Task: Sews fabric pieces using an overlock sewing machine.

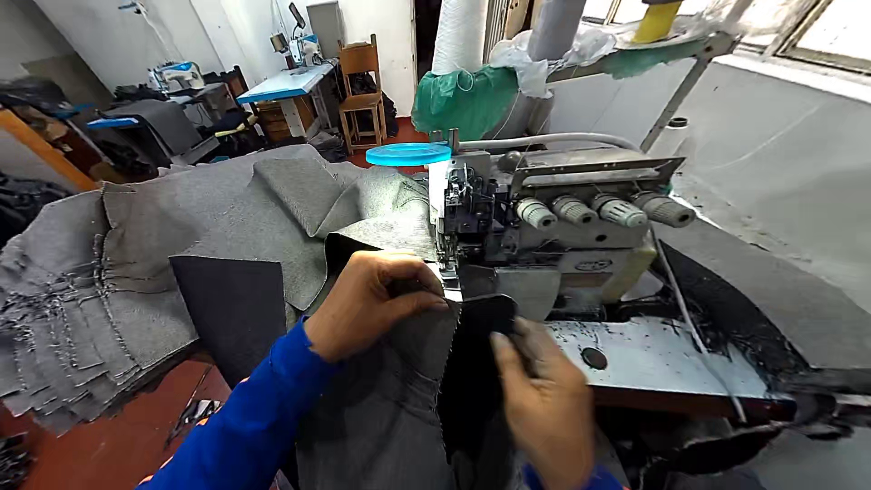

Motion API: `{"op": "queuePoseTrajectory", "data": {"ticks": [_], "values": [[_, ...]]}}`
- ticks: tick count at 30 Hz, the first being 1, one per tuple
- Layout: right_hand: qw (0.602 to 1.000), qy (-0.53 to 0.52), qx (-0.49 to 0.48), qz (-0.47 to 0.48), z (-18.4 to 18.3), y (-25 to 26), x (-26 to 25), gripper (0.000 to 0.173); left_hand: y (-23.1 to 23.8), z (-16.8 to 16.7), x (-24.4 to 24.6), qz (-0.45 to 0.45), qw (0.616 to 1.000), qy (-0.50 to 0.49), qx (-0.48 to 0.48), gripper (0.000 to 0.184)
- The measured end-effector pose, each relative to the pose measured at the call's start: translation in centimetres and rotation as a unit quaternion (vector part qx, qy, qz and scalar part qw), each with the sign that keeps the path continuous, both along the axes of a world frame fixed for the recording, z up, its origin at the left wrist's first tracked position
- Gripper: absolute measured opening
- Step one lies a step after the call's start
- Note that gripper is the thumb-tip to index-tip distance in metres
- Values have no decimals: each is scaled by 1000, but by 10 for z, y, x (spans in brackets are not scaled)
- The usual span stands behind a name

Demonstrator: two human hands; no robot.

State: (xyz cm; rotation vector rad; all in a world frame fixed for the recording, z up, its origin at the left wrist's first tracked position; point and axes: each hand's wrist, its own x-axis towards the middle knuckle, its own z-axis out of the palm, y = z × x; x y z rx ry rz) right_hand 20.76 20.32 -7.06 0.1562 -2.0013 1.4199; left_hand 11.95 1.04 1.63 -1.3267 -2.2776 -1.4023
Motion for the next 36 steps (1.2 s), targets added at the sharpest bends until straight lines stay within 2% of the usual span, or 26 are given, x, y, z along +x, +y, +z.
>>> {"op": "queuePoseTrajectory", "data": {"ticks": [4,9,10,11,12,13,14,16,18,20,23,27,30,33,36], "values": [[978,37,-135,152,7,-44,-24,23,-3,-2,3,34,999,-24,12,5],[941,5,-268,206,7,-57,-27,17,-6,-2,2,86,995,-57,14,10],[940,-3,-261,220,1,-57,-26,7,-5,-5,-2,93,994,-56,10,10],[944,-25,-229,235,-8,-57,-24,13,-2,-11,-7,103,993,-49,7,9],[947,-60,-191,252,-19,-56,-21,31,2,-20,-13,115,993,-37,5,9],[949,-101,-150,257,-30,-58,-17,39,6,-31,-18,128,992,-14,1,12],[952,-136,-113,251,-40,-61,-13,37,11,-41,-21,159,987,26,-8,14],[964,-142,-48,220,-52,-65,-6,32,21,-55,-19,247,955,158,-41,21],[966,-131,-29,221,-54,-62,4,32,28,-62,-9,305,908,277,-78,13],[958,-147,-48,243,-52,-51,16,30,36,-65,10,324,883,323,-106,20],[945,-178,-95,256,-44,-32,24,25,48,-65,36,341,874,297,-179,40],[918,-165,-172,318,-29,-17,4,29,53,-60,26,333,893,244,-181,27],[910,-148,-203,329,-19,-13,-6,32,46,-45,27,287,921,200,-171,24],[944,-108,-116,288,-20,-6,-11,40,35,-35,52,229,932,224,-171,29],[972,-37,1,233,-30,-7,-14,46,26,-46,76,171,928,265,-200,61]]}}
